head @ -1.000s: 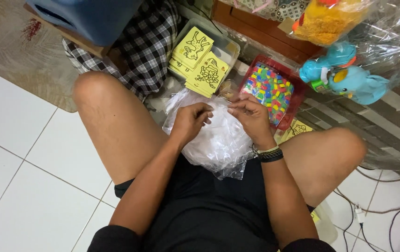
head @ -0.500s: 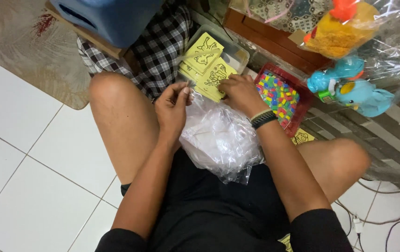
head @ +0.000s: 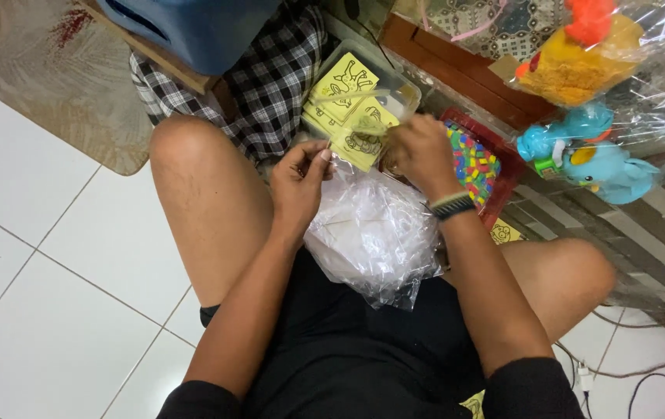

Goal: The person is picking up individual yellow stickers from a pile and placing them into a clear plastic bag while sitting on the floor.

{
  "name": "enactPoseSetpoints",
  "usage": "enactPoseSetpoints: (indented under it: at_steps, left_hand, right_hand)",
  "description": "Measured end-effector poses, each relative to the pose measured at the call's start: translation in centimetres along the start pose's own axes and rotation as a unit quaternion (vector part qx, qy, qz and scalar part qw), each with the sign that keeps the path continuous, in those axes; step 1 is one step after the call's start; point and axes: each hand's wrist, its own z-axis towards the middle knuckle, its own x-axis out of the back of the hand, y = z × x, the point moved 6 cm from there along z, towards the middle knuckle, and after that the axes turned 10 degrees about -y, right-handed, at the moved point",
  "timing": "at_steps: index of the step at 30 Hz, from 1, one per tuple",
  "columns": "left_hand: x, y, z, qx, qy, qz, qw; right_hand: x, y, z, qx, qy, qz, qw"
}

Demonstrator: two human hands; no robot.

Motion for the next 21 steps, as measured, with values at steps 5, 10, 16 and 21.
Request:
enactPoseSetpoints:
  at_steps: [5,10,16,21]
  left_hand:
    - [-0.8,-2.0,-0.3,0.046,-0.038,0.020,0.998]
    - [-2.5,-2.8,-1.1,0.065,-0.086,0.063,0.992]
    - [-3.2,-1.9,-1.2,0.068,-0.159,0.211,0.962]
    - [-3.9,-2.3,-2.0,0.164,-0.224,0.230,0.933]
  right_hand:
    - [9.5,-0.7,-5.2,-0.139,0.067,0.269,0.951]
    - [10.8,2.4,-10.7,-0.245,0.152,0.433,0.854]
    - [15.2,1.4,-11.6,-0.219,0.231,0.415,0.852]
    - [15.8,1.6,-12.4,-0.246,0.232,0.459,0.822]
